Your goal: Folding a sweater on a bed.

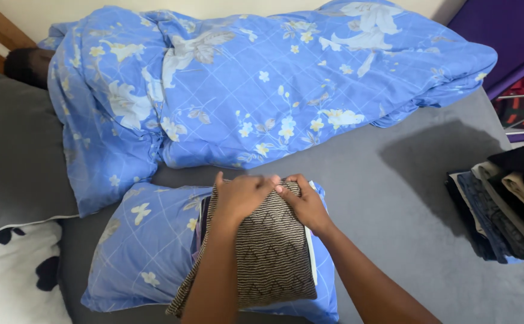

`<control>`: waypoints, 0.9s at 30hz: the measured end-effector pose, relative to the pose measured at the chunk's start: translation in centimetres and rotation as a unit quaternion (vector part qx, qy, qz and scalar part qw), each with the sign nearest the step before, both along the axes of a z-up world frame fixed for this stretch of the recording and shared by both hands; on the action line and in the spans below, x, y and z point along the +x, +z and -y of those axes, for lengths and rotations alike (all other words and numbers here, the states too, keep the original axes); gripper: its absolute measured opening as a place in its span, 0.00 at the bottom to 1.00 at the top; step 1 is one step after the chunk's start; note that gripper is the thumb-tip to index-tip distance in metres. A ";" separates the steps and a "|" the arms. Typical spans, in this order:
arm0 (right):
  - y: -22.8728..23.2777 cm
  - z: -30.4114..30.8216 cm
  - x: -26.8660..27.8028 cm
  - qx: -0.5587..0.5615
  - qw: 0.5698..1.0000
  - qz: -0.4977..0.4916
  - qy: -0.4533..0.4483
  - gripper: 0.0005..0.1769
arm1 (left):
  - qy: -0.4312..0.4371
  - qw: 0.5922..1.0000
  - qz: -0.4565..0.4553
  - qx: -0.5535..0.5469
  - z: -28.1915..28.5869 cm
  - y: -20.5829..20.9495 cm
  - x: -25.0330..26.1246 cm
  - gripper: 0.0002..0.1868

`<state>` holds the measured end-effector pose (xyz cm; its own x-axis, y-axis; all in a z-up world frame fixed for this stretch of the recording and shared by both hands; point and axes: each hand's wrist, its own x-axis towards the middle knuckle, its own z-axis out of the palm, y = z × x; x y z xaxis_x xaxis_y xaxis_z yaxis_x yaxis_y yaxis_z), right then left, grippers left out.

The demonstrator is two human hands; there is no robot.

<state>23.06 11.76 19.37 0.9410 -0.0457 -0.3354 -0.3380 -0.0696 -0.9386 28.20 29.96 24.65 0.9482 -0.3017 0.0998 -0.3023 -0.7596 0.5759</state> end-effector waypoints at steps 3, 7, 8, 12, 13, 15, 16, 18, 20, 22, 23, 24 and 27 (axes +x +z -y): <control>-1.6 0.1 0.3 -0.110 0.993 -0.011 -0.032 0.24 | -0.009 0.972 -0.136 0.192 1.1 1.3 0.2 0.38; -2.2 -3.3 -0.2 -0.299 0.937 0.166 -0.076 0.23 | 0.023 0.958 -0.127 0.256 0.6 -0.7 0.3 0.40; 0.1 -4.7 -0.9 -0.363 0.903 0.213 -0.080 0.26 | 0.045 0.951 -0.112 0.285 0.4 -2.0 0.4 0.38; -1.7 -9.1 -5.8 -0.447 0.857 0.246 0.071 0.39 | 0.068 0.996 0.035 -0.040 -1.8 -9.0 1.4 0.20; -1.2 -9.2 -6.2 -0.452 0.856 0.241 0.064 0.39 | 0.058 0.997 0.034 -0.044 -1.8 -7.5 0.1 0.20; -0.4 -9.2 -6.7 -0.415 0.885 0.183 0.107 0.39 | 0.160 0.892 0.025 -0.422 -2.1 -4.7 -2.3 0.17; -1.2 -9.0 -6.4 -0.420 0.884 0.181 0.099 0.39 | 0.151 0.892 0.022 -0.426 -1.9 -4.6 -4.1 0.17; -2.9 -9.2 -6.1 -0.441 0.863 0.190 0.156 0.31 | 0.043 0.931 -0.005 -0.361 -2.4 -4.5 -8.2 0.21; -2.2 -9.2 -6.2 -0.405 0.879 0.179 0.179 0.33 | 0.019 0.973 0.055 -0.222 -3.3 -6.2 -8.8 0.21; -1.2 -8.6 -5.5 -0.372 0.890 0.168 0.202 0.35 | -0.004 0.990 0.117 -0.081 -3.2 -6.6 -8.6 0.22; -0.7 -8.3 -5.0 -0.330 0.910 0.143 0.208 0.36 | 0.015 0.992 0.088 -0.094 -2.9 -6.0 -8.4 0.22; -0.2 -8.0 -4.5 -0.286 0.927 0.118 0.214 0.38 | 0.035 0.992 0.059 -0.106 -2.6 -5.5 -8.2 0.23; 1.2 -6.4 -4.6 -0.192 0.953 0.133 0.191 0.33 | 0.086 0.995 0.036 -0.041 -0.8 -5.3 -8.4 0.23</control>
<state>18.42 18.16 20.57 0.9627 0.2467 -0.1113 0.0267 -0.4958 -0.8680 19.84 30.73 19.34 0.9745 -0.1232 0.1875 -0.2147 -0.7554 0.6191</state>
